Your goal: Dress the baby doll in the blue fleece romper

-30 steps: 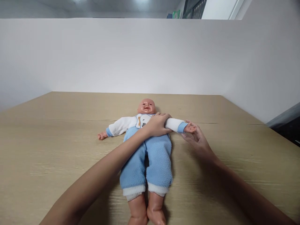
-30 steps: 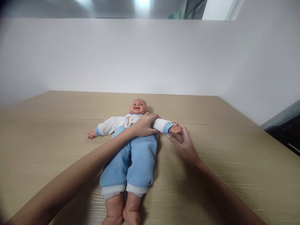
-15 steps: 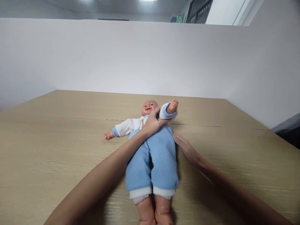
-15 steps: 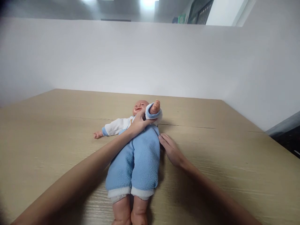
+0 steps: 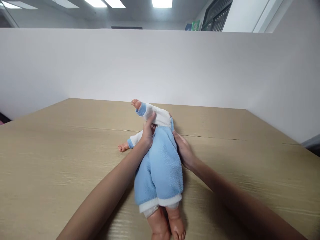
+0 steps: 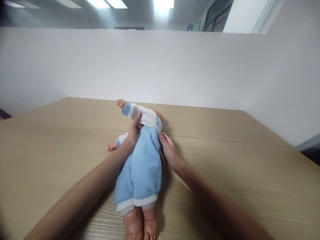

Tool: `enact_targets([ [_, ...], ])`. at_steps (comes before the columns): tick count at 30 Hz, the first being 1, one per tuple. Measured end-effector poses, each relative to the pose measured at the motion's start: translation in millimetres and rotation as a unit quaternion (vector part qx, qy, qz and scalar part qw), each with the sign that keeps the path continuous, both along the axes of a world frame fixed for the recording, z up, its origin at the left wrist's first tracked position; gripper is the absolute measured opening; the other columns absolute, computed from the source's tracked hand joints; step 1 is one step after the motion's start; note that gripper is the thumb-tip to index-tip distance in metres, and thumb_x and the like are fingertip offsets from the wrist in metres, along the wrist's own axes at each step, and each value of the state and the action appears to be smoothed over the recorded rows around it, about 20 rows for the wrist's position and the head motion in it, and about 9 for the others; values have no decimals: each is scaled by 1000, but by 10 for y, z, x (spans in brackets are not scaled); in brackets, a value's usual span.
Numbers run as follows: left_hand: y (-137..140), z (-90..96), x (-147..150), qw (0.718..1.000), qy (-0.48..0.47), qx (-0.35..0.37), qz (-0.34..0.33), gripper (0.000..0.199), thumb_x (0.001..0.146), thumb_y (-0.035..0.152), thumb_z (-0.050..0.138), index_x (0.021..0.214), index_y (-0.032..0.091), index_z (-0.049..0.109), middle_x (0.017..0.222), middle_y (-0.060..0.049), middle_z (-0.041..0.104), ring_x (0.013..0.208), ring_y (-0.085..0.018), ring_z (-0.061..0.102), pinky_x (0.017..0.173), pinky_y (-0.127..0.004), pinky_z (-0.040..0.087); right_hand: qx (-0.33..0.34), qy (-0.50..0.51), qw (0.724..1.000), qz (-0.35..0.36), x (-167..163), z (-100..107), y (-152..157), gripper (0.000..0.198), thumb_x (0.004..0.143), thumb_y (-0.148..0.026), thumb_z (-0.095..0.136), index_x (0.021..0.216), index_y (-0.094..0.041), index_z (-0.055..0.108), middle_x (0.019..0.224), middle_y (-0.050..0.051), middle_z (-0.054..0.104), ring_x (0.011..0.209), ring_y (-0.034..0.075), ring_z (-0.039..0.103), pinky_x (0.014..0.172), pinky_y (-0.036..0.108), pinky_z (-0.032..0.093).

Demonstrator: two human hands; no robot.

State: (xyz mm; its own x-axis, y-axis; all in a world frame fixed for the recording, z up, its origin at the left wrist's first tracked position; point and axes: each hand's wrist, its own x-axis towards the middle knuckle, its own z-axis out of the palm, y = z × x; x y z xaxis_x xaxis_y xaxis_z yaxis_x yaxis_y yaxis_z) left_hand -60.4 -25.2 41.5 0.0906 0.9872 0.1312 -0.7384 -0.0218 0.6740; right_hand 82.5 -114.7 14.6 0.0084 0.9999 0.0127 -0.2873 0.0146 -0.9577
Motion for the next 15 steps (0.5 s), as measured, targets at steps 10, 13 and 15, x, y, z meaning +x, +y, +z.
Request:
enact_targets([
  [10,176,-74,-267,998,23,29,49,50,93,64,71,127,27,71,127,-1,81,138,-29,67,114,-45,57,66,-55,994,70,2,-193,41,43,100,-68,65,116,-31,79,131,3,78,128,27,67,119,44,48],
  [13,214,-80,-314,998,29,42,40,52,91,68,72,125,28,72,126,-1,81,136,-28,68,114,-45,58,87,-116,984,103,62,-235,2,40,103,-65,61,115,-30,77,116,2,78,113,27,69,112,44,51],
  [15,236,-86,-352,999,21,40,27,50,92,67,72,124,29,73,125,0,81,136,-28,68,115,-46,58,120,-204,968,80,84,-228,-15,40,103,-65,60,100,-28,75,106,4,74,106,27,66,108,45,51],
])
